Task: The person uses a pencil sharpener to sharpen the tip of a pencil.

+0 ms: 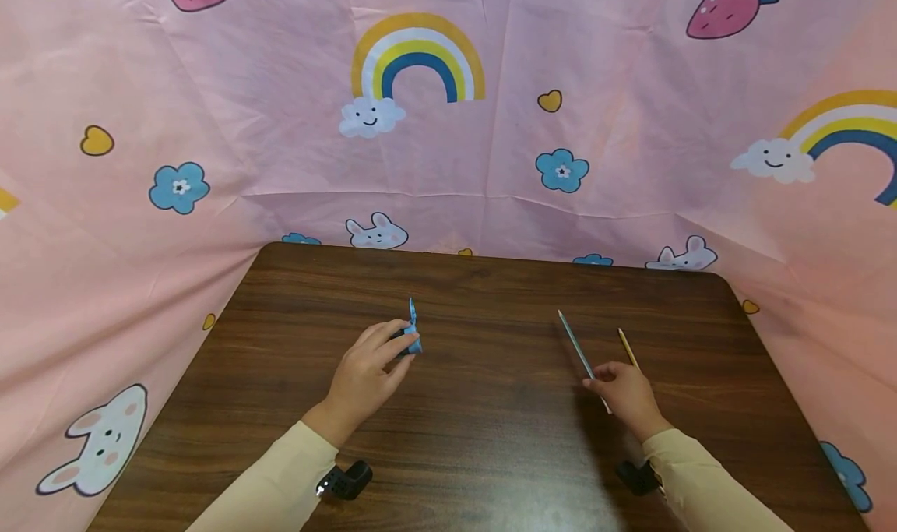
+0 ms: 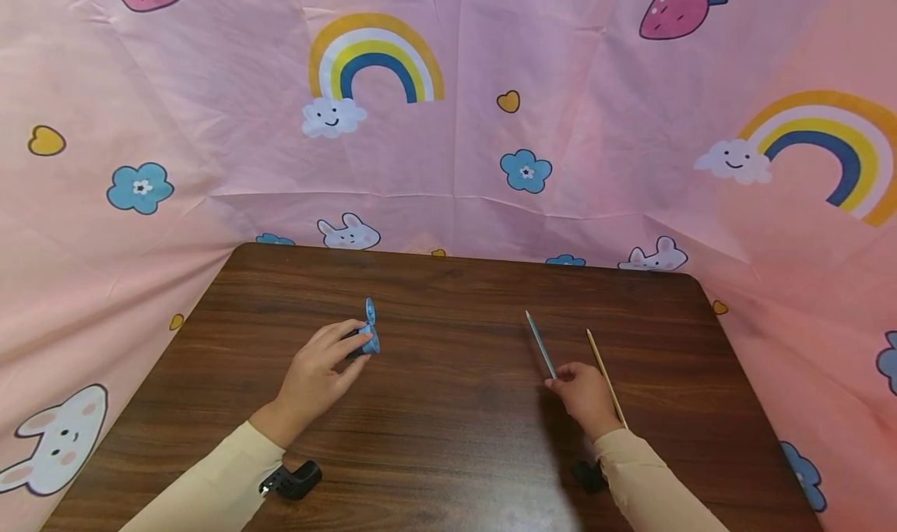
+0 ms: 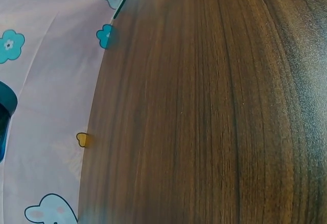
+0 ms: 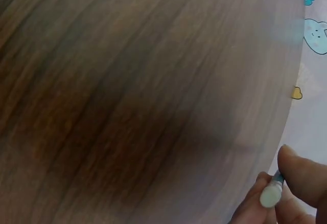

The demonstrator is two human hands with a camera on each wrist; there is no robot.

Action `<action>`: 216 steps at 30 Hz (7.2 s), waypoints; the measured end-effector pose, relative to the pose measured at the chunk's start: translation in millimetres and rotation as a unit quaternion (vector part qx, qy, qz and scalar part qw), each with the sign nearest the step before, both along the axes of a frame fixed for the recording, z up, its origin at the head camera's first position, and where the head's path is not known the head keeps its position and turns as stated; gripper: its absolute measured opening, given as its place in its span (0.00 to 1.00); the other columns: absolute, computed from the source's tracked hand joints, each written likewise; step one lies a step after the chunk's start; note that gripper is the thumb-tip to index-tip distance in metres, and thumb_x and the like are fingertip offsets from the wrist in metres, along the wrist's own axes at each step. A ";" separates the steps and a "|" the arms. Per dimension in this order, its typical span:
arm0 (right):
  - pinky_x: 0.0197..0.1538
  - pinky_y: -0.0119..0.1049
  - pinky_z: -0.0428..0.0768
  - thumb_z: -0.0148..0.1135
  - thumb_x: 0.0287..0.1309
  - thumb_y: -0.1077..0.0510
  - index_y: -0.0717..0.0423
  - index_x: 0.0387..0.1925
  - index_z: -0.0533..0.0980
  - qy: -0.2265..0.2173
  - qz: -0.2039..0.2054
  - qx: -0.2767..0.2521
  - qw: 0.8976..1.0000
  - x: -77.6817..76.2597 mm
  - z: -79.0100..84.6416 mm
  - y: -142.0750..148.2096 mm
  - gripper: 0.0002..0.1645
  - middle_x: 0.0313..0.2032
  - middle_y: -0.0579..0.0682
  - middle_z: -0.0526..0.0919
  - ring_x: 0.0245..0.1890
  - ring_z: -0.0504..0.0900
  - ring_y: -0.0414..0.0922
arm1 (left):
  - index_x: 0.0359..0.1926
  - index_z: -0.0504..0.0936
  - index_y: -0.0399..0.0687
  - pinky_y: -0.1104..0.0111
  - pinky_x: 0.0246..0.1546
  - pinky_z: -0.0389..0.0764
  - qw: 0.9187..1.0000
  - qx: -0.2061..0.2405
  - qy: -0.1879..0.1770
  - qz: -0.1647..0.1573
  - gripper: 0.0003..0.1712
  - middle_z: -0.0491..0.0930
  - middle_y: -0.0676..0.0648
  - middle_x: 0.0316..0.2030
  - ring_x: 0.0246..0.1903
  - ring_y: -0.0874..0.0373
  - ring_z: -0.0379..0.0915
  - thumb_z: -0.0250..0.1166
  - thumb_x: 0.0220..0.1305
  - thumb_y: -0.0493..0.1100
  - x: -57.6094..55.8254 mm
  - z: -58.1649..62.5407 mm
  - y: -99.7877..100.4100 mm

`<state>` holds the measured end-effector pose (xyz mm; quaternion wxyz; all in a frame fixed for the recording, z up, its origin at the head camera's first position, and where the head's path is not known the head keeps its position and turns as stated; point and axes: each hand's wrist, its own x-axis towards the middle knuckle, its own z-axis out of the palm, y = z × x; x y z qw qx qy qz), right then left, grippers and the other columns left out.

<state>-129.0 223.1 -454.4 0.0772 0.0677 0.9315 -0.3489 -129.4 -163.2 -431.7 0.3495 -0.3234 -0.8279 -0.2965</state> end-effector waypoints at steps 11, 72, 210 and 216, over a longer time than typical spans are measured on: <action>0.23 0.36 0.72 0.66 0.58 0.59 0.72 0.43 0.78 -0.019 -0.017 0.010 1.000 -0.3 -8.0 9.6 0.18 0.28 0.54 0.82 0.20 0.74 0.43 | 0.41 0.86 0.38 0.57 0.39 0.85 1.000 0.004 0.001 0.001 0.22 0.81 0.41 0.43 0.43 0.46 0.78 0.77 0.39 0.25 -1.6 0.9 1.8; 0.35 0.51 0.79 0.66 0.56 0.58 0.67 0.45 0.79 -0.059 -0.007 0.083 0.995 -7.9 -15.3 20.6 0.18 0.38 0.61 0.84 0.35 0.82 0.54 | 0.41 0.86 0.40 0.58 0.38 0.85 1.000 -0.002 -0.023 0.007 0.21 0.80 0.42 0.43 0.42 0.49 0.80 0.77 0.41 0.27 -1.3 -4.1 2.4; 0.29 0.50 0.77 0.60 0.58 0.58 0.60 0.44 0.78 0.133 0.031 0.163 0.977 -26.6 13.0 44.2 0.14 0.36 0.58 0.80 0.31 0.79 0.53 | 0.42 0.86 0.38 0.58 0.39 0.85 0.998 -0.004 -0.051 0.019 0.21 0.79 0.41 0.44 0.42 0.47 0.80 0.77 0.42 0.28 0.9 -2.7 -0.6; 0.31 0.51 0.78 0.61 0.58 0.61 0.60 0.45 0.79 0.172 0.044 0.160 0.971 -22.4 21.1 35.3 0.13 0.35 0.58 0.79 0.31 0.78 0.53 | 0.42 0.86 0.39 0.59 0.38 0.85 0.998 -0.002 -0.057 0.018 0.21 0.80 0.41 0.44 0.42 0.47 0.80 0.77 0.43 0.28 1.9 -1.0 -0.5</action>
